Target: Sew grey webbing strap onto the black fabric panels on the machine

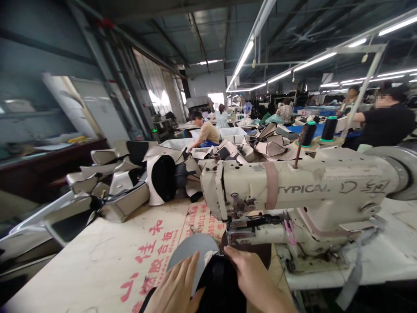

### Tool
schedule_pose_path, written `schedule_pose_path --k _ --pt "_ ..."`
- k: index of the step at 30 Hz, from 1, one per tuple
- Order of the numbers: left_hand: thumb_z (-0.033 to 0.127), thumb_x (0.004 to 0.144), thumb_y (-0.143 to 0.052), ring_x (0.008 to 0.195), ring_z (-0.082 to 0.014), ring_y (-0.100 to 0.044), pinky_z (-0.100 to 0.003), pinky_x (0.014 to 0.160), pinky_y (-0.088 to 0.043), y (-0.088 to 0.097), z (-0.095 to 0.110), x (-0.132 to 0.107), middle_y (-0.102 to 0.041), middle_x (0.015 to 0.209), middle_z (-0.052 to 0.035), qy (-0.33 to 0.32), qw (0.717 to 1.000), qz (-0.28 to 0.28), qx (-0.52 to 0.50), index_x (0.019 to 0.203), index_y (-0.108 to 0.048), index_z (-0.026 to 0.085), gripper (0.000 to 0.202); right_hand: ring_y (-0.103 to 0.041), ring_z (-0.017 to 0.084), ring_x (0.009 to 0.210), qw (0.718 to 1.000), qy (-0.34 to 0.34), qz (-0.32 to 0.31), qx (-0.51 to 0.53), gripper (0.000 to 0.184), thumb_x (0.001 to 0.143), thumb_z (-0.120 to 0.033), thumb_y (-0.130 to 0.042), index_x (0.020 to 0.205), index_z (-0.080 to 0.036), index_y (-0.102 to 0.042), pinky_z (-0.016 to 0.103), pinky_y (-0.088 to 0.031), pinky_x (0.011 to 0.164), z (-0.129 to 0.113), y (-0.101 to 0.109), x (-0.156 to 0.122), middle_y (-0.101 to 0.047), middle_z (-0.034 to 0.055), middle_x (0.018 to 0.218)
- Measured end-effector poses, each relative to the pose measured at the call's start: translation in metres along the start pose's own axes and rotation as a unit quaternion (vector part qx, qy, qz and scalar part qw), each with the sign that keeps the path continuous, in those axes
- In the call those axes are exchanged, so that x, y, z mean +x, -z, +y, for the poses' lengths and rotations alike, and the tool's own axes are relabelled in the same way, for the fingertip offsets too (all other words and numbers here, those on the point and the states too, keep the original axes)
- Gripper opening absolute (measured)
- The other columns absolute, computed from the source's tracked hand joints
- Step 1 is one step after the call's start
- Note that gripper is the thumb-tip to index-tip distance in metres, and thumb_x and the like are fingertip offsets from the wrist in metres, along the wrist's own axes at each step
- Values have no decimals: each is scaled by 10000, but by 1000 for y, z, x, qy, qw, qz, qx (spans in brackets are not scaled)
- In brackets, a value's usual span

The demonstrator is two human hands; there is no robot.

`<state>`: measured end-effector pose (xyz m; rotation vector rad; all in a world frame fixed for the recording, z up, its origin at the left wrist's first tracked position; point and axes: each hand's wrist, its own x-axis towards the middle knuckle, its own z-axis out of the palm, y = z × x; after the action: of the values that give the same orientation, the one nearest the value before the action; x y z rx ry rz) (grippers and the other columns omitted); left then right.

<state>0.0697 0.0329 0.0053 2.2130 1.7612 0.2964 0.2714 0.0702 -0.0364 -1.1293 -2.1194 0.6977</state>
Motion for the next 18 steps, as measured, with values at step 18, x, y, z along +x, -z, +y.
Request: schedule_pose_path --k 18 --pt "352 777 -574 1186 -258 -478 -372 1010 -354 18 -27 18 -535 1296 -6 -51 954 -199 -220 1232 -525 342 457 -651 192 856 941 224 39 -250 309 762 -72 -425 995 -89 -628 230 -544 720 10 -30 -26 -675 97 991"
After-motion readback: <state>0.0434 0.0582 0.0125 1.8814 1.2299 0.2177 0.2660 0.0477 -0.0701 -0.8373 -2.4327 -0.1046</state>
